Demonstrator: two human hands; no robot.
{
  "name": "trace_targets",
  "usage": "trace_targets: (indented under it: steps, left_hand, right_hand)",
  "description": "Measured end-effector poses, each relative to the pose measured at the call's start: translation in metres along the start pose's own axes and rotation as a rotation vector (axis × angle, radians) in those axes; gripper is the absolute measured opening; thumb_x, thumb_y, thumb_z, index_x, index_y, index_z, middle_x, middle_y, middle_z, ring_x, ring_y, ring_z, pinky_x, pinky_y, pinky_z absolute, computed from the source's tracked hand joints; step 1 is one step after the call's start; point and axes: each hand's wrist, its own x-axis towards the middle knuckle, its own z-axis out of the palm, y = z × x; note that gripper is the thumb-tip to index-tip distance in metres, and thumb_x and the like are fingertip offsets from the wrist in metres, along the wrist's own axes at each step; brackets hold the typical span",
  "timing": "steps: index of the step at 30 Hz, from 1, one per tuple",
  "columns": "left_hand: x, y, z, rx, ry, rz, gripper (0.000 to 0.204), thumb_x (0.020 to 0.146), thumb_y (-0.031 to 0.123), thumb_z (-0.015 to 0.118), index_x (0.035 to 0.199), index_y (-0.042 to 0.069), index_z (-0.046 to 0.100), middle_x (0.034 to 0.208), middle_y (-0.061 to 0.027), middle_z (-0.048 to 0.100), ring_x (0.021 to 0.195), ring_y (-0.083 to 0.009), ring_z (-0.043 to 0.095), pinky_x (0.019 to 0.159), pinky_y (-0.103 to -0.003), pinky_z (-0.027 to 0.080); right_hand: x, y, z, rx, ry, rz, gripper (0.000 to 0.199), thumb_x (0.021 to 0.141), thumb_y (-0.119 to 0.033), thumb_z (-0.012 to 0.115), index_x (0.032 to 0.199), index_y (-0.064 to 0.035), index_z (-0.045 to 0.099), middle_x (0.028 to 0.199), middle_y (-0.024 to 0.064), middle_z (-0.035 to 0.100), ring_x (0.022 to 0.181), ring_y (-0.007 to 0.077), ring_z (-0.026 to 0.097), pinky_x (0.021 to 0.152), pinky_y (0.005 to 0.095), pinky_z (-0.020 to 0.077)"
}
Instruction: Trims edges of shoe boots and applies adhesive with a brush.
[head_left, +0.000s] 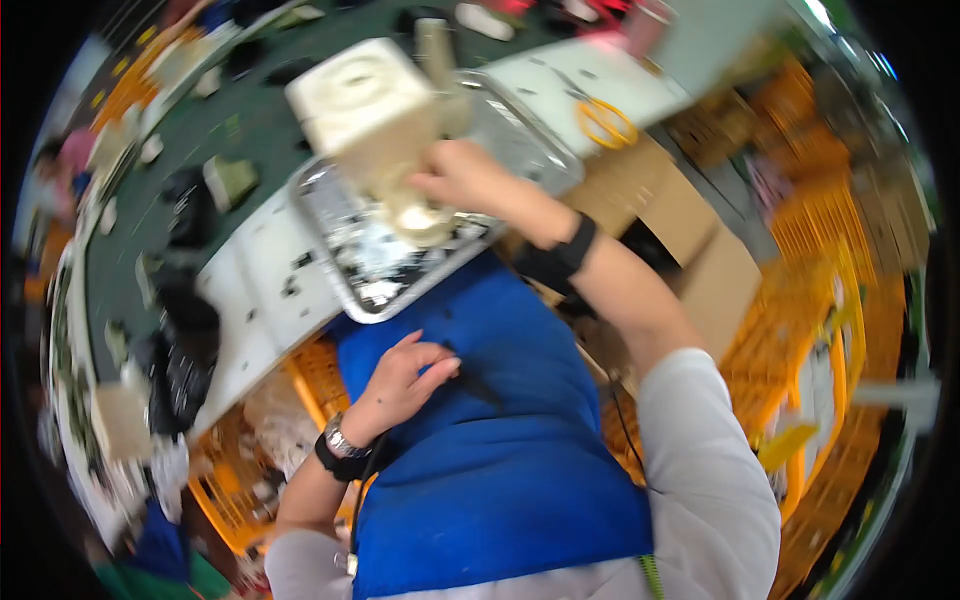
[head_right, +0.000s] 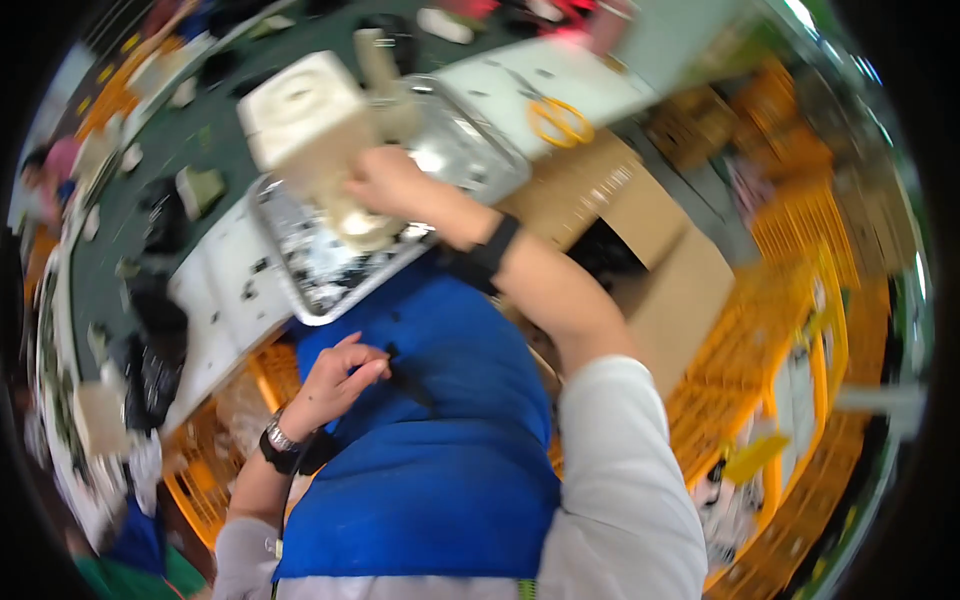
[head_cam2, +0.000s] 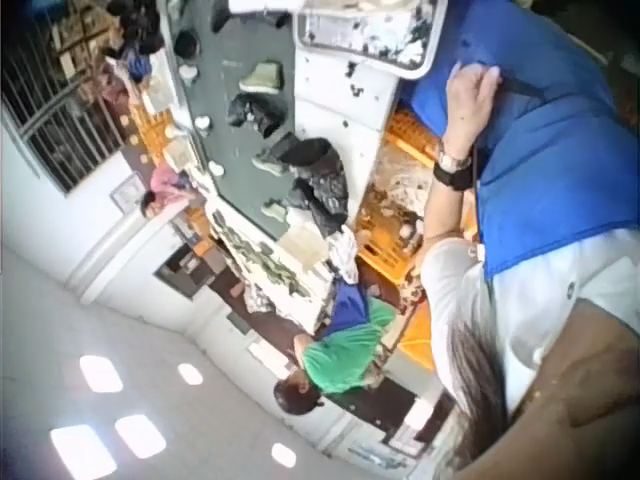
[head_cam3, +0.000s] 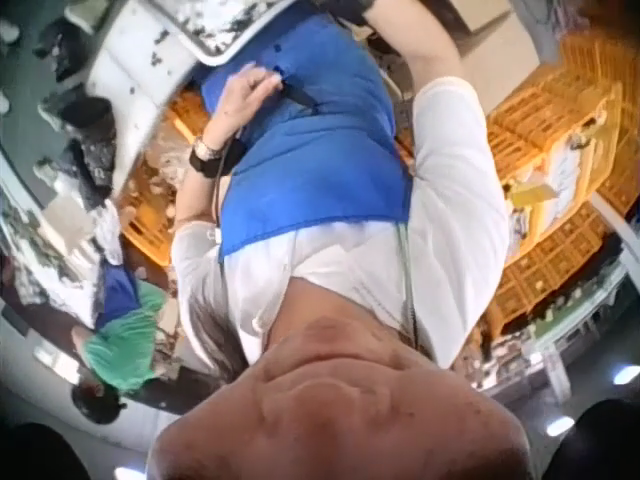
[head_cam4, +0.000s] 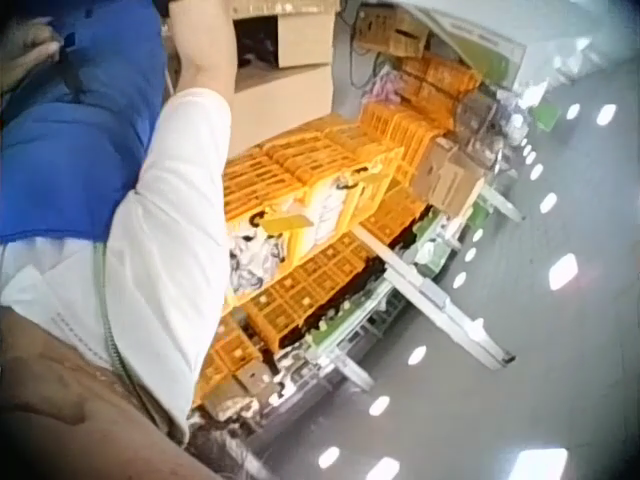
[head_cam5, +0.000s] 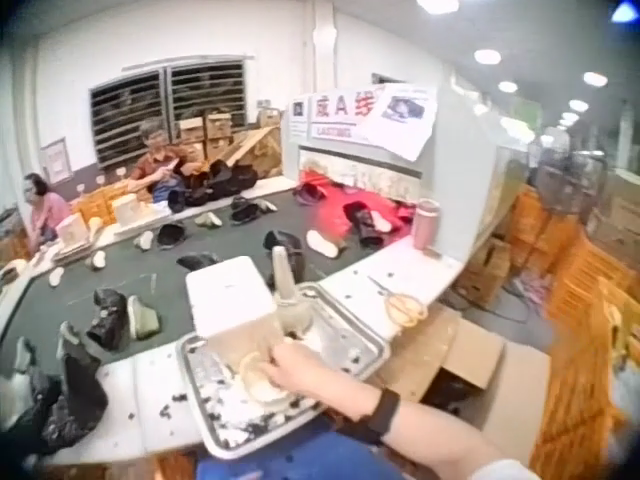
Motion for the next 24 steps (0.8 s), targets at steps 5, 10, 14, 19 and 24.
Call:
trace_targets:
  steps: [5, 10, 14, 19, 24]
  left_hand:
    - [0.027, -0.005, 0.024, -0.056, -0.181, -0.165, 0.011, 0.083, 0.009, 0.056, 0.083, -0.001, 0.060, 0.076, -0.0049, 0.062, 0.072, -0.0101, 0.056, 0.067, -0.022, 0.043]
    - [0.113, 0.010, 0.071, -0.024, -0.453, 0.084, 0.021, 0.080, 0.005, 0.058, 0.100, 0.000, 0.056, 0.089, -0.0085, 0.062, 0.087, -0.0159, 0.059, 0.078, -0.028, 0.045]
    - [0.180, -0.018, 0.123, 0.303, -0.561, 0.450, 0.037, 0.078, 0.011, 0.058, 0.115, 0.006, 0.050, 0.096, -0.0186, 0.059, 0.089, -0.0317, 0.058, 0.076, -0.040, 0.047]
    - [0.231, -0.035, 0.172, 0.916, -0.728, 0.337, 0.032, 0.080, 0.022, 0.059, 0.109, 0.009, 0.054, 0.080, -0.0131, 0.063, 0.078, -0.0295, 0.061, 0.069, -0.040, 0.048]
    - [0.224, -0.028, 0.165, 1.267, -0.501, 0.408, 0.022, 0.078, 0.030, 0.059, 0.088, 0.014, 0.049, 0.064, -0.0062, 0.060, 0.061, -0.0244, 0.061, 0.053, -0.036, 0.045]
  right_hand:
    - [-0.069, 0.019, -0.028, 0.296, 0.323, 0.073, 0.027, 0.076, -0.025, 0.061, 0.086, -0.0005, 0.064, 0.071, 0.0165, 0.062, 0.063, 0.0273, 0.061, 0.059, 0.0341, 0.0474]
    - [-0.272, 0.149, -0.008, -0.073, 0.500, 0.613, 0.016, 0.079, -0.009, 0.051, 0.086, -0.0014, 0.064, 0.082, 0.0178, 0.062, 0.073, 0.0295, 0.062, 0.064, 0.0353, 0.0499]
    - [-0.361, 0.132, 0.043, -0.131, -0.251, 0.935, 0.024, 0.076, -0.009, 0.047, 0.093, -0.0068, 0.064, 0.089, 0.0178, 0.063, 0.086, 0.0334, 0.060, 0.074, 0.0422, 0.0478]
    - [-0.342, 0.143, 0.087, 0.235, 0.067, 0.893, 0.038, 0.080, -0.009, 0.044, 0.116, -0.0029, 0.051, 0.097, 0.0213, 0.060, 0.091, 0.0355, 0.057, 0.081, 0.0414, 0.0447]
    - [-0.290, 0.172, 0.061, 0.263, -0.307, 1.011, 0.032, 0.071, -0.003, 0.048, 0.100, 0.0012, 0.061, 0.105, 0.0236, 0.058, 0.097, 0.0349, 0.057, 0.082, 0.0388, 0.0465]
